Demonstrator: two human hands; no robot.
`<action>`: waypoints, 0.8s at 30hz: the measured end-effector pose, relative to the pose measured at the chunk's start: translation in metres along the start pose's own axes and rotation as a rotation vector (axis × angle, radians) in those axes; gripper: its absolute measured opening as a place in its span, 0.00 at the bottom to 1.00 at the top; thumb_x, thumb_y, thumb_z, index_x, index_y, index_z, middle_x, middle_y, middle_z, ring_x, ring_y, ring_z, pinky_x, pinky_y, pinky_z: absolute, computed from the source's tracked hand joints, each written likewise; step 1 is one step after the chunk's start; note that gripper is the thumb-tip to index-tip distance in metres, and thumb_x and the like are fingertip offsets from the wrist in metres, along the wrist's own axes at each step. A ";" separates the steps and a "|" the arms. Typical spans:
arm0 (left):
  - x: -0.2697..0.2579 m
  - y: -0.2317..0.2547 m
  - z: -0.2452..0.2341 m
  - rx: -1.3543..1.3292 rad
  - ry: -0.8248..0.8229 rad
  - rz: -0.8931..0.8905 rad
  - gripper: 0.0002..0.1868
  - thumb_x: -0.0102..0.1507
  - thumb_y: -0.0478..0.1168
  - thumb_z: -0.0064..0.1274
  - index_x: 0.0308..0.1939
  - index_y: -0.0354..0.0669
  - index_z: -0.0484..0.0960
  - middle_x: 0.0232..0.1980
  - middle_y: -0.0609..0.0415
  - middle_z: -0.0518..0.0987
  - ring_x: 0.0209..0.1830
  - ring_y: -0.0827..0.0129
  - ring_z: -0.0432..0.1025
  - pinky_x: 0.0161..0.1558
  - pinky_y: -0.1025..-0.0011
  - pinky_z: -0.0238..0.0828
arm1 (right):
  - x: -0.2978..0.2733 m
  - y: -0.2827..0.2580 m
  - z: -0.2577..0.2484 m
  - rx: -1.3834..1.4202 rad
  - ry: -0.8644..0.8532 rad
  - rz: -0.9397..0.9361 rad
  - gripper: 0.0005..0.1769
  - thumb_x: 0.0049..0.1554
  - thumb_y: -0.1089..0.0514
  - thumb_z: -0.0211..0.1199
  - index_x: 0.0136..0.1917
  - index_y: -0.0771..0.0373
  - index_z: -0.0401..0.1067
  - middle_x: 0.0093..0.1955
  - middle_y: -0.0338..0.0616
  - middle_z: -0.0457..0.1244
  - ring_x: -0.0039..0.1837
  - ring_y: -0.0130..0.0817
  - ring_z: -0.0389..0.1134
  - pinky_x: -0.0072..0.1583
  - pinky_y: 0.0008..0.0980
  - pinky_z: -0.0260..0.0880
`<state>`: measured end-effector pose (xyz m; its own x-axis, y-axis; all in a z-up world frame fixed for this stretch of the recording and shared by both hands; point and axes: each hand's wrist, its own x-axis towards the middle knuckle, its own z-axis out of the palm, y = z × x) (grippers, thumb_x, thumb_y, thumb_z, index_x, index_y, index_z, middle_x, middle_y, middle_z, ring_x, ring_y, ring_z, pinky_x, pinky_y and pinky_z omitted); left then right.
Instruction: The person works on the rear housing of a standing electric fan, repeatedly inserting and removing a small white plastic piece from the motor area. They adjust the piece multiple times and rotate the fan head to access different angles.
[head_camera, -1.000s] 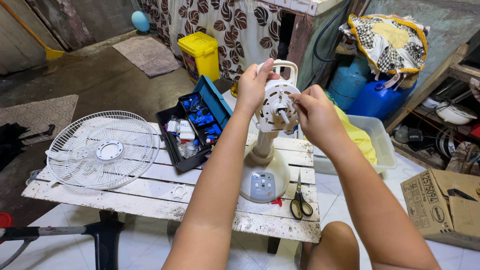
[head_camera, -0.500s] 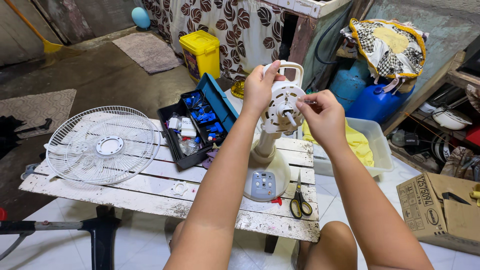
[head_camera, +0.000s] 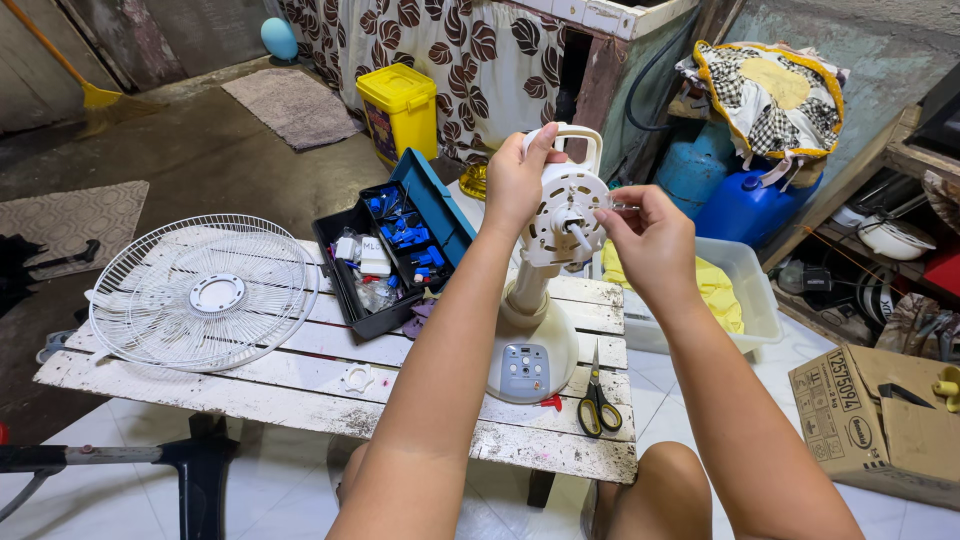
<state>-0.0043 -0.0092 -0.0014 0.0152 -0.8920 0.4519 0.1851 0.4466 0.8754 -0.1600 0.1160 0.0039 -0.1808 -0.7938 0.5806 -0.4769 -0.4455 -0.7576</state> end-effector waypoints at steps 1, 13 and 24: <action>0.000 0.001 0.000 -0.014 0.001 -0.003 0.25 0.66 0.57 0.53 0.39 0.34 0.81 0.33 0.51 0.85 0.29 0.76 0.76 0.34 0.75 0.74 | -0.001 0.001 -0.001 0.003 -0.007 0.012 0.11 0.58 0.61 0.70 0.52 0.67 0.74 0.45 0.38 0.69 0.45 0.19 0.69 0.48 0.21 0.70; -0.002 0.004 0.002 0.058 0.036 0.022 0.26 0.66 0.59 0.53 0.39 0.34 0.82 0.32 0.52 0.86 0.29 0.76 0.77 0.34 0.74 0.74 | 0.005 -0.002 -0.012 -0.054 -0.115 0.065 0.08 0.59 0.60 0.67 0.48 0.69 0.73 0.42 0.43 0.70 0.44 0.23 0.71 0.47 0.24 0.71; -0.001 0.002 0.002 0.043 0.039 0.023 0.26 0.66 0.58 0.53 0.37 0.34 0.81 0.32 0.51 0.86 0.28 0.76 0.77 0.32 0.75 0.74 | 0.008 -0.019 -0.004 -0.507 -0.140 -0.280 0.08 0.58 0.59 0.67 0.44 0.68 0.79 0.39 0.54 0.66 0.41 0.53 0.68 0.46 0.45 0.69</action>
<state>-0.0058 -0.0074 -0.0002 0.0577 -0.8833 0.4653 0.1418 0.4686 0.8720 -0.1558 0.1199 0.0238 0.1097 -0.7368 0.6671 -0.8477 -0.4198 -0.3242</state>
